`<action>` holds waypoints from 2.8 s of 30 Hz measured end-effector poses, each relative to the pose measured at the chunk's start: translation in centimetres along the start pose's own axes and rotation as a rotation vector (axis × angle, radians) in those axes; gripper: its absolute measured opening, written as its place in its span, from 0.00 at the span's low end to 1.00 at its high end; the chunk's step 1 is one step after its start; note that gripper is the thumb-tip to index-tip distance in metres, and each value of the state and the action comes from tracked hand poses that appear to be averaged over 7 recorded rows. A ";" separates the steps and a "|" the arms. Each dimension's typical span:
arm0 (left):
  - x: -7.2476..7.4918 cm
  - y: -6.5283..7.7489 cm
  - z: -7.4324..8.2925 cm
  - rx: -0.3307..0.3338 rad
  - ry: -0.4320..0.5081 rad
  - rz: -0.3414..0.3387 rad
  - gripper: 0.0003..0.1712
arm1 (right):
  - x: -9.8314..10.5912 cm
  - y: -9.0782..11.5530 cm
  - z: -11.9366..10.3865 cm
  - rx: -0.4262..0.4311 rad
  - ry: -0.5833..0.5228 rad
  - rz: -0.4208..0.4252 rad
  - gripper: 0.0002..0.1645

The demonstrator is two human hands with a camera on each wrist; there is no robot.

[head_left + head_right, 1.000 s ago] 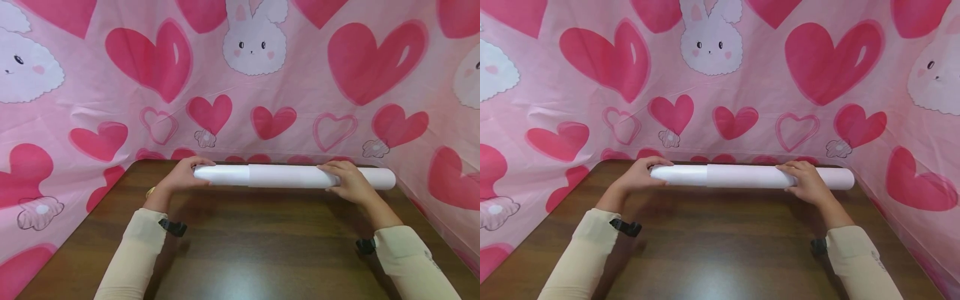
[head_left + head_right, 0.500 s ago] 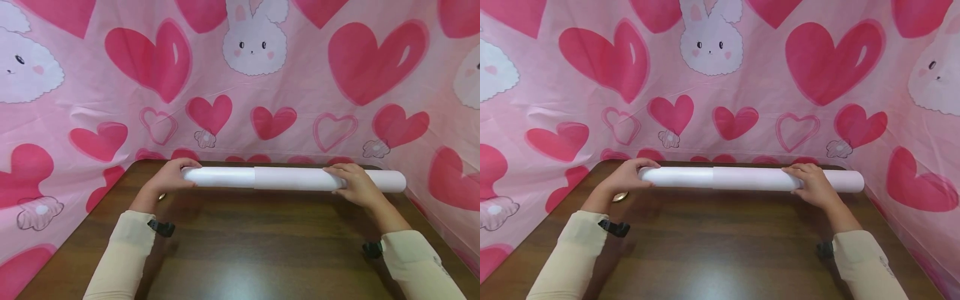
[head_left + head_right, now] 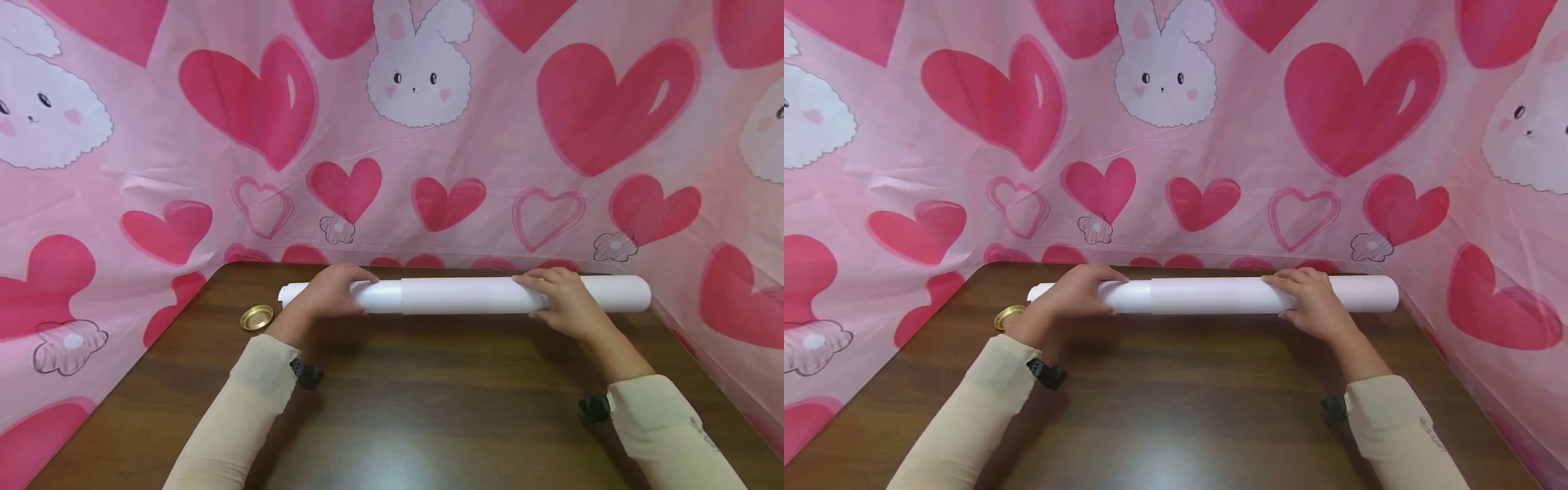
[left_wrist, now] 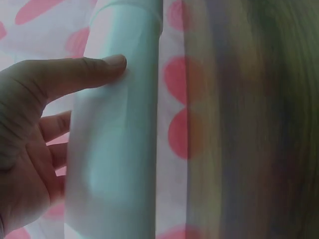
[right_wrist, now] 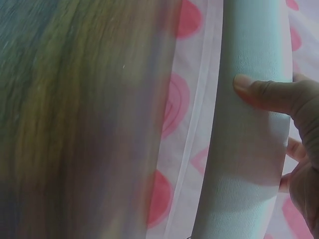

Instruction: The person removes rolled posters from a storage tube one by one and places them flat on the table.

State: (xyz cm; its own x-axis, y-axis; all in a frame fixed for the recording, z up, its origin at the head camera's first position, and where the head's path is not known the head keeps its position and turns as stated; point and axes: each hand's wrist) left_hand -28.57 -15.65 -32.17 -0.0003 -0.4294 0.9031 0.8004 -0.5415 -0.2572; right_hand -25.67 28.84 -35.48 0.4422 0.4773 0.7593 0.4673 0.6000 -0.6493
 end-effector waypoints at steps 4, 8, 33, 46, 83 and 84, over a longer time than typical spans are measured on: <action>-0.8 -0.8 0.4 -0.011 0.060 -0.009 0.33 | 0.0 -0.4 -0.3 0.009 0.010 0.005 0.48; -1.1 -1.2 0.3 0.010 0.112 -0.029 0.35 | 0.1 -0.4 -0.3 0.009 0.022 0.005 0.48; -1.0 -0.6 0.1 -0.032 0.122 -0.079 0.39 | 1.0 0.6 0.2 -0.005 -0.003 -0.017 0.49; 1.7 2.0 -1.5 0.049 0.131 -0.051 0.37 | 2.3 1.8 0.4 -0.052 0.032 -0.034 0.50; 4.5 8.2 -8.3 0.263 0.102 0.103 0.39 | 6.1 7.3 1.6 -0.471 0.030 -0.160 0.47; 4.4 8.1 -8.2 0.262 0.102 0.104 0.39 | 6.2 7.5 1.6 -0.484 0.026 -0.162 0.47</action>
State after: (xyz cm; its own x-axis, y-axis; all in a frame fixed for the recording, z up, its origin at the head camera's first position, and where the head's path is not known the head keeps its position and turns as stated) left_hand -26.98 -27.90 -33.11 0.0402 -0.5502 0.8341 0.9268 -0.2915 -0.2370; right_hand -20.64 37.31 -35.56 0.3509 0.3831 0.8545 0.8298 0.2956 -0.4733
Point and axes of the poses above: each hand's wrist, its own y-axis away from the middle knuckle, its own x-axis out of the back of the hand, z = x × y, and after that the axes turned 3 degrees about x, right-handed
